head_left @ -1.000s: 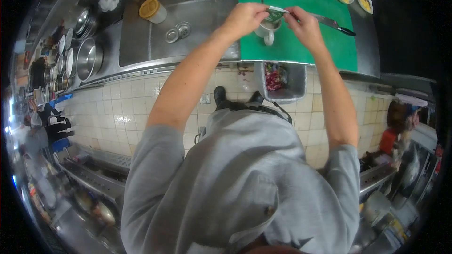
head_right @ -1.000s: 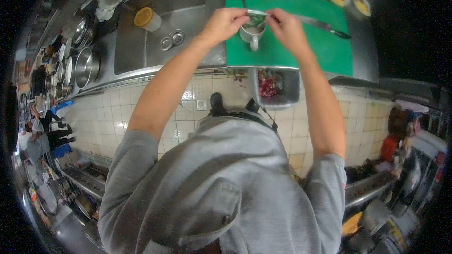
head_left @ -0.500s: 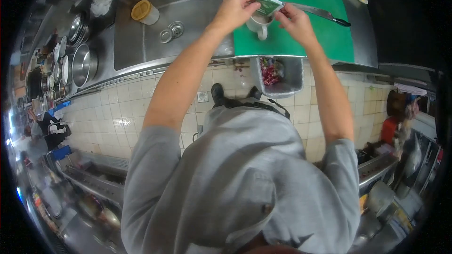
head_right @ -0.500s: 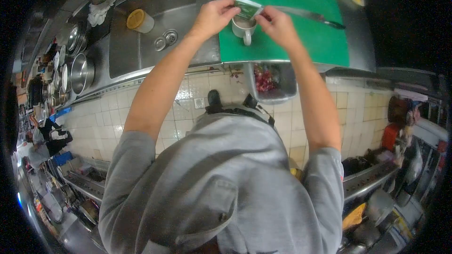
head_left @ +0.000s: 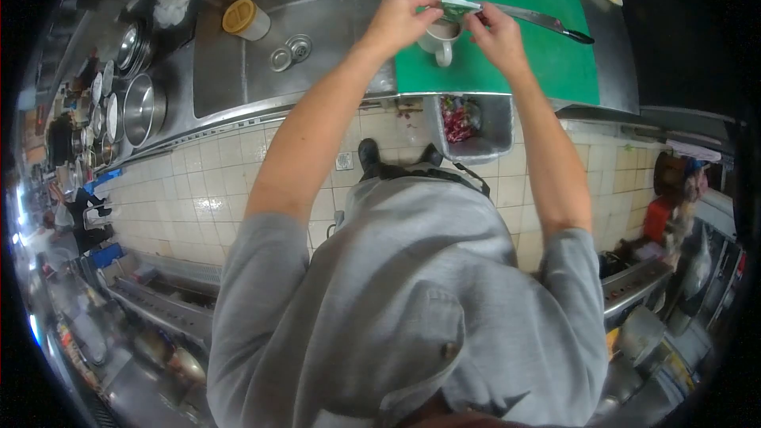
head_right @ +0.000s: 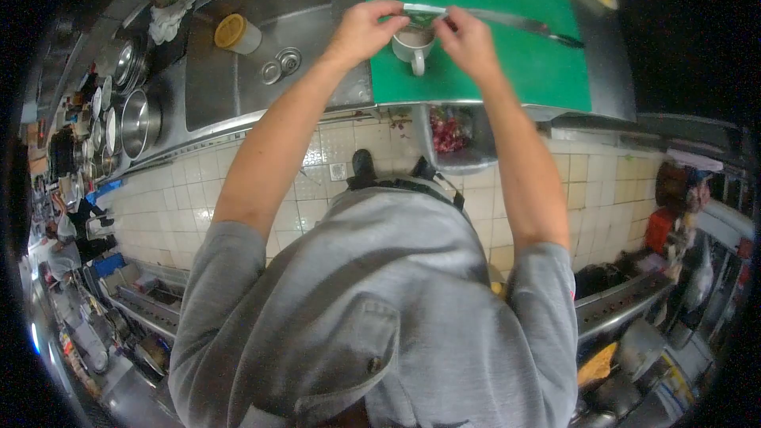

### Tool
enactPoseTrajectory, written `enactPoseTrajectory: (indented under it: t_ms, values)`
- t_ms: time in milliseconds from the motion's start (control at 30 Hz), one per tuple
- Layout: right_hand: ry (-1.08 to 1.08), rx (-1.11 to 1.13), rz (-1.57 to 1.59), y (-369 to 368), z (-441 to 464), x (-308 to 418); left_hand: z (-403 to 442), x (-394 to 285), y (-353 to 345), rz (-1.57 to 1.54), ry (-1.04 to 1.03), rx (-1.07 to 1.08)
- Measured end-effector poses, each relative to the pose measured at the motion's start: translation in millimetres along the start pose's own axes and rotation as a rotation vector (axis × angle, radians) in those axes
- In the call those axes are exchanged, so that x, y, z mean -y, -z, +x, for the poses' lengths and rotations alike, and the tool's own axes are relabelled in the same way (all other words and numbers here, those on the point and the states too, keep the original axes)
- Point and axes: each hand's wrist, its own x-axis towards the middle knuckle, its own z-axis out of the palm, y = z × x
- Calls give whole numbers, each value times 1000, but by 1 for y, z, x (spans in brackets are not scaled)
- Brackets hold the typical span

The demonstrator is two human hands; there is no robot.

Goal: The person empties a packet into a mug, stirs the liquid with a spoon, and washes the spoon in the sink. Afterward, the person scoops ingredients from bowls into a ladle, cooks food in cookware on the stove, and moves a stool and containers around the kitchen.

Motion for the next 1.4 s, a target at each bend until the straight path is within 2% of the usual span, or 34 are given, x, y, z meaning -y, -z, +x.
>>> enactPoseTrajectory:
  t_ms: [67, 100, 167, 300, 367, 567, 667, 800, 867, 1000, 1200, 1267, 1400]
  values:
    - [-106, 1, 73, -1, 1, 0, 1, 3, -4, -1, -3, 8]
    - [-108, 1, 73, -1, 0, 0, 2, 5, -3, -2, -2, 10]
    - [27, 6, 26, 1, -2, 9, 2, 7, 5, 50, -4, 9]
    - [-33, 35, 7, 3, -3, 21, 4, 4, -2, -94, 42, 52]
    - [-45, 29, 33, 0, -2, 20, 3, -4, -1, 46, 1, 66]
    - [-36, -2, 48, 2, -3, 22, 10, 7, -4, 211, -117, 28]
    - [-39, -6, 26, 3, -4, 23, 13, 4, -5, 104, -175, 42]
    - [-55, 7, 19, -3, -7, 15, 13, -1, -2, 105, -172, 55]
    - [-65, 27, 74, -4, -7, 10, 13, -5, 2, 276, -76, 89]
    - [-49, 33, 84, 1, -8, 8, 10, -4, 4, 327, -48, 115]
    - [6, 32, 92, 20, -22, 7, 20, 7, -3, 195, -239, -16]
    - [-120, 20, 258, 28, -30, 11, 23, -4, 3, 429, -144, 63]
    - [-203, -18, 332, 41, -54, 10, 18, -20, 7, 452, -84, 105]
